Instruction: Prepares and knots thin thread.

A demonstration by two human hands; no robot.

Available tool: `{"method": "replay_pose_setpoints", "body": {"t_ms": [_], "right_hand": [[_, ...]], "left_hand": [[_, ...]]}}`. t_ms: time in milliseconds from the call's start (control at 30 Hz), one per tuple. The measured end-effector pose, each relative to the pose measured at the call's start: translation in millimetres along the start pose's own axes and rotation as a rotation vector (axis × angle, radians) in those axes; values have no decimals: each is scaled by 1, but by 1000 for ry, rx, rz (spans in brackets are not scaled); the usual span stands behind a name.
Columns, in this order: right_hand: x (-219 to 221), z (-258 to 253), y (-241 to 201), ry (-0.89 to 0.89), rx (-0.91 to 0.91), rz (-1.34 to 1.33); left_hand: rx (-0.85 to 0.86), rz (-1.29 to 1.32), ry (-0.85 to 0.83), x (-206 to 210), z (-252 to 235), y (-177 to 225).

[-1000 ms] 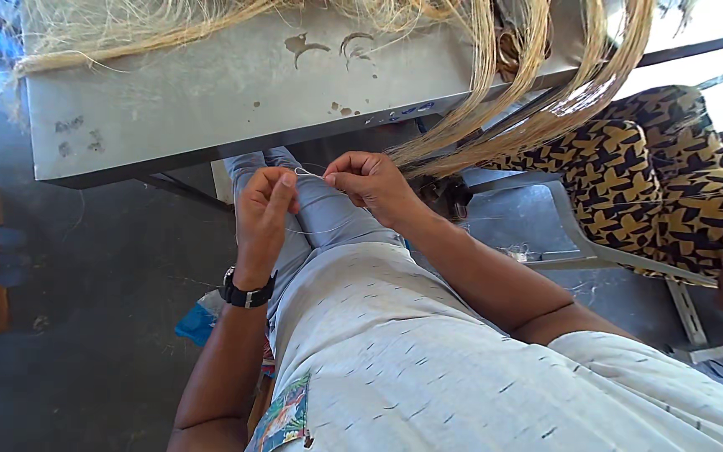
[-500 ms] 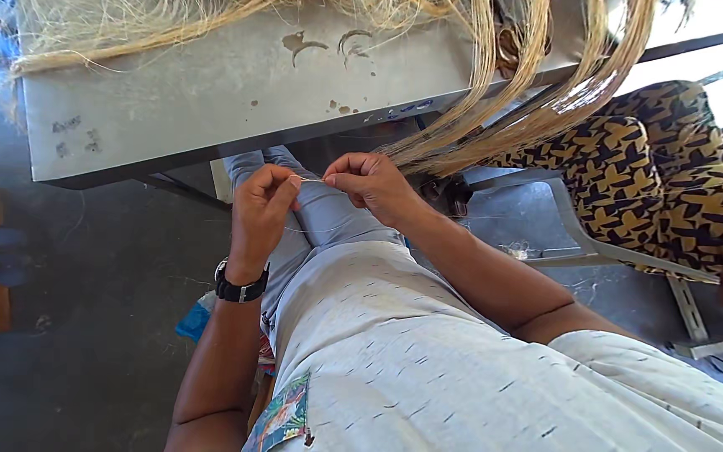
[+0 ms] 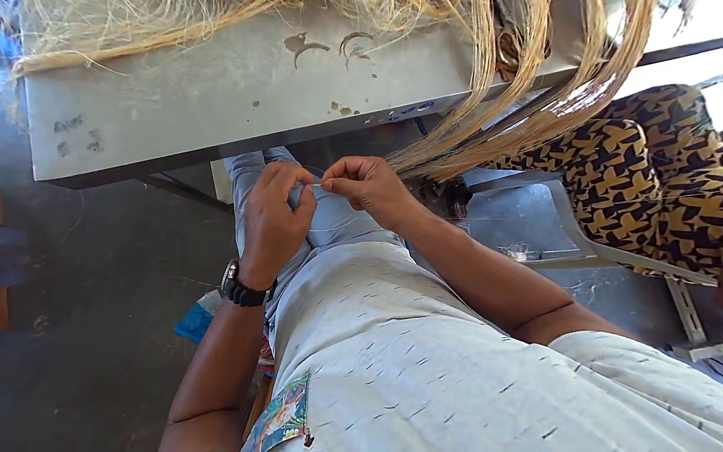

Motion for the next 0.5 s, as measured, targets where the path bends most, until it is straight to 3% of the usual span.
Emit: {"method": "replay_pose_setpoints", "body": {"t_ms": [333, 500], "right_hand": [[-2, 2, 3, -86, 18, 224], [3, 7, 0, -101, -89, 368]], "left_hand": [[-15, -189, 1, 1, -2, -3], [-12, -223, -57, 0, -2, -8]]}}
Point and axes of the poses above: each hand's wrist, its own z-axis away from the middle knuckle, its own x-axis out of the palm, y = z × x, the point moved 1 cm from there along -z, towards the middle knuckle, and after that the axes turned 6 degrees about -y, right-handed, at the moved point
